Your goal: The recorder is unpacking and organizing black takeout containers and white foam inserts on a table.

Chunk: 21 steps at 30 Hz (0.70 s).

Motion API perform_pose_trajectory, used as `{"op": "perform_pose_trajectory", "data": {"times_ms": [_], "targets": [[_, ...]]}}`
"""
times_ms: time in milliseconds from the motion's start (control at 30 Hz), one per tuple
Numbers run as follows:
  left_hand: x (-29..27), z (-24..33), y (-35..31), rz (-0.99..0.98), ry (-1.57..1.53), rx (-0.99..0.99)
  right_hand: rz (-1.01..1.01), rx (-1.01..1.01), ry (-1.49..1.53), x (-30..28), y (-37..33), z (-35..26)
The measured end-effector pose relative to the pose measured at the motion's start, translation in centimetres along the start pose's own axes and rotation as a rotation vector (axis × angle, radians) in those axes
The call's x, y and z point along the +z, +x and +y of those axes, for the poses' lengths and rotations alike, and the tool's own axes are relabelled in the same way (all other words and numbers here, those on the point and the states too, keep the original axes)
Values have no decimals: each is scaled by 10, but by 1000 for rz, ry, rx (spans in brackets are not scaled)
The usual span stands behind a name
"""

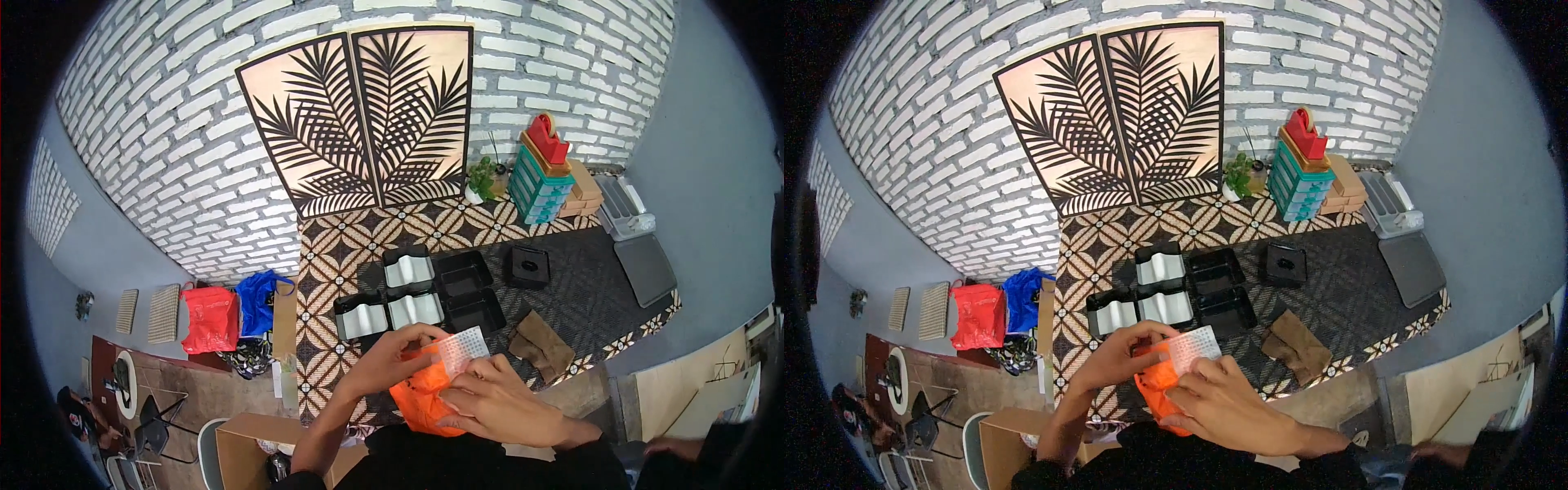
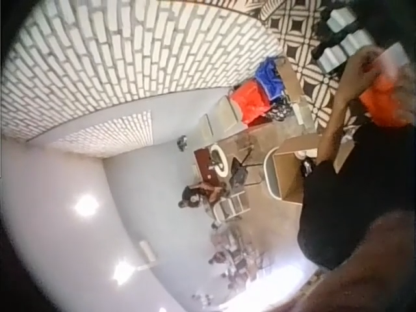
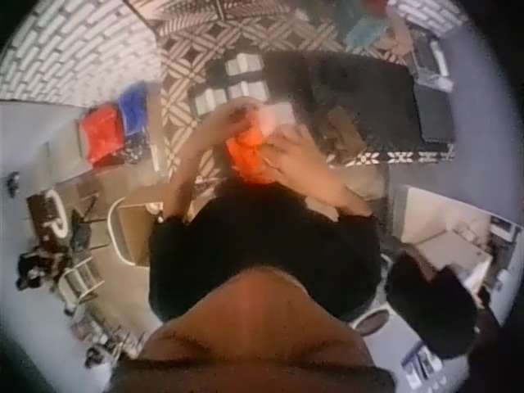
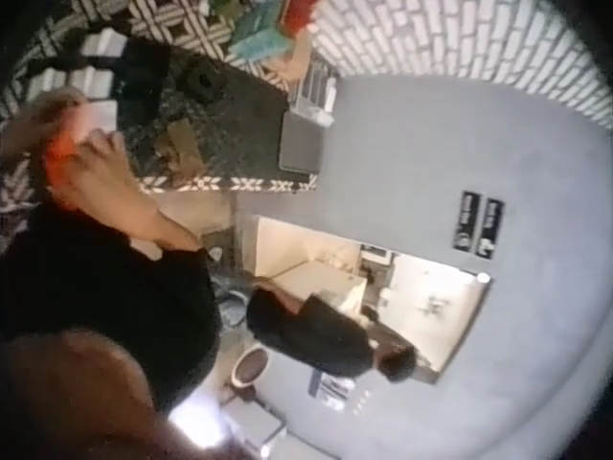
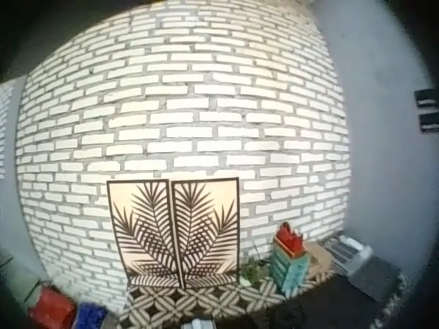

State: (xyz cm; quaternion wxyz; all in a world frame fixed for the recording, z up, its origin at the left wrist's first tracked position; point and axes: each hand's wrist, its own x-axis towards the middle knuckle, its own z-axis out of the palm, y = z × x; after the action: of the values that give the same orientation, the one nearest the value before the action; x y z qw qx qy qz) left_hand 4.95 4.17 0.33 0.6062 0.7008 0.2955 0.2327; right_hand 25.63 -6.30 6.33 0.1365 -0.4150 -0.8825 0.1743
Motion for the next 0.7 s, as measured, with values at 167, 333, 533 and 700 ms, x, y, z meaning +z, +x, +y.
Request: {"op": "perform_pose_trajectory", "data": {"times_ms": [167, 333, 533, 700], "targets": [[17, 25, -22, 200, -146, -53, 139, -53, -34, -2, -6, 6], [47, 52, -67, 755, -264, 114, 259, 96, 1, -21, 11, -5], [80, 29, -70, 968, -179, 254, 341, -10, 453, 12, 62, 21], [54, 11, -101, 1177, 89, 535, 138, -152, 603, 15, 75, 32]]}}
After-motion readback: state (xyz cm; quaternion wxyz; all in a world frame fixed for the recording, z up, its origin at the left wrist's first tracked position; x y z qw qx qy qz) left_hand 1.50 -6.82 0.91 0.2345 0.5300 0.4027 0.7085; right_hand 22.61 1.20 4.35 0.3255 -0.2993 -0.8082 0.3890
